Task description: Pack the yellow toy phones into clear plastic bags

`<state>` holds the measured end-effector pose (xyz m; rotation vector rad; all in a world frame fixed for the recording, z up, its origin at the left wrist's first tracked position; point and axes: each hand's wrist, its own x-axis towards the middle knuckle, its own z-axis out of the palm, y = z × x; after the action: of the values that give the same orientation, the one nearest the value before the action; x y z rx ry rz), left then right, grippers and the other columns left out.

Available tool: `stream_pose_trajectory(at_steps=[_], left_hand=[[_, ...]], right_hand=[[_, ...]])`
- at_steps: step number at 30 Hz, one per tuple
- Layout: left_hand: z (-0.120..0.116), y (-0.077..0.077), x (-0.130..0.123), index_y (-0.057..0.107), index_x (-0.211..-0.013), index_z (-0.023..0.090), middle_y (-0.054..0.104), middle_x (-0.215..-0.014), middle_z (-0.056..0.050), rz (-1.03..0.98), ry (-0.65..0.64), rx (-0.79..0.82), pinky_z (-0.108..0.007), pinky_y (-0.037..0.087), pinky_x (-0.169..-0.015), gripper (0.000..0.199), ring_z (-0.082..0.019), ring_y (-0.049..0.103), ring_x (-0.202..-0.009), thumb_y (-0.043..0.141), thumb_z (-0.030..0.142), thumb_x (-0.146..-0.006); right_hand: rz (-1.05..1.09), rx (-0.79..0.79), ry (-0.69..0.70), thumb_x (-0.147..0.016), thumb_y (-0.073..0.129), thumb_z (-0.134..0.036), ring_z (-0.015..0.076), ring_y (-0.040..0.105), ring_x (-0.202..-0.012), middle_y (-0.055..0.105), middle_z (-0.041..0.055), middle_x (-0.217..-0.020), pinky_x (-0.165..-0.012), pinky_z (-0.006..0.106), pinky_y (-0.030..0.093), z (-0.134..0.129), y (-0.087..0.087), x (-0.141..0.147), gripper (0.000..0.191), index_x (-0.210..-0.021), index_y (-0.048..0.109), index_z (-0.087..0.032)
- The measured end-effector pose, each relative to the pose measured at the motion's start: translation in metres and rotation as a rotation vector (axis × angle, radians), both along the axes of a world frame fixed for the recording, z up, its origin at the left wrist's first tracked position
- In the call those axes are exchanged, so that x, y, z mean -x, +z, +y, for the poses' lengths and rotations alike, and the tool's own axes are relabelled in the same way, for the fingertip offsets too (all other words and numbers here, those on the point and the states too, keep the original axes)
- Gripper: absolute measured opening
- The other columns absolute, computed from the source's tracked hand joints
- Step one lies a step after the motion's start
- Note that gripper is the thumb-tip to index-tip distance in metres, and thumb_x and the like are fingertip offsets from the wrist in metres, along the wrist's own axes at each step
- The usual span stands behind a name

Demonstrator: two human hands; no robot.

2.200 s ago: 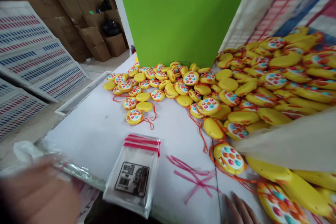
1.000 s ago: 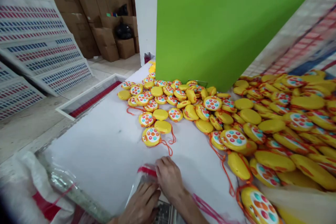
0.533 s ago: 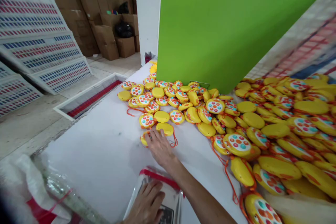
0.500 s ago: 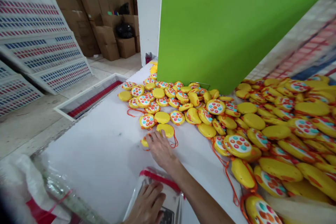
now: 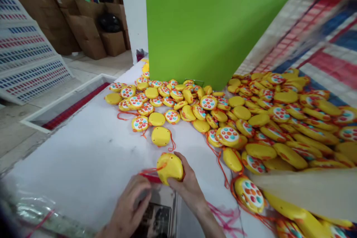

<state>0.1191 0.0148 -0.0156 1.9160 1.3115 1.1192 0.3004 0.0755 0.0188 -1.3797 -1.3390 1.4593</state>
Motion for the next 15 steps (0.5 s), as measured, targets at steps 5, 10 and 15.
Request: stream_pose_trajectory(at_steps=[5, 10, 15], left_hand=[[0.028, 0.025, -0.002, 0.039, -0.129, 0.02, 0.052, -0.121, -0.011, -0.355, 0.064, 0.434, -0.037, 0.046, -0.087, 0.055, -0.023, 0.054, -0.105, 0.059, 0.032, -0.079], [0.04, 0.026, -0.017, 0.056, -0.102, 0.016, 0.06, -0.089, -0.003, -0.858, -0.164, 0.751, -0.027, 0.046, -0.075, 0.037, -0.017, 0.057, -0.083, 0.065, 0.041, -0.074], [0.031, 0.022, -0.015, 0.054, -0.107, 0.018, 0.058, -0.094, -0.003, -0.896, -0.17, 0.751, -0.027, 0.044, -0.078, 0.043, -0.017, 0.055, -0.088, 0.071, 0.035, -0.071]], right_hand=[[-0.144, -0.063, 0.027, -0.069, 0.062, -0.025, 0.0129, 0.062, -0.068, 0.066, 0.0014, -0.089, -0.062, 0.024, 0.054, -0.015, -0.001, 0.005, 0.061, -0.125, 0.041, -0.018], [-0.124, -0.238, -0.105, -0.076, 0.061, -0.032, 0.0177, 0.06, -0.103, 0.062, 0.0073, -0.115, -0.087, 0.026, 0.05, -0.035, 0.001, 0.016, 0.045, -0.117, 0.049, -0.019], [-0.191, -0.389, -0.144, -0.085, 0.054, -0.027, 0.0145, 0.06, -0.103, 0.062, 0.0037, -0.114, -0.088, 0.023, 0.049, -0.051, -0.011, 0.017, 0.034, -0.119, 0.048, -0.024]])
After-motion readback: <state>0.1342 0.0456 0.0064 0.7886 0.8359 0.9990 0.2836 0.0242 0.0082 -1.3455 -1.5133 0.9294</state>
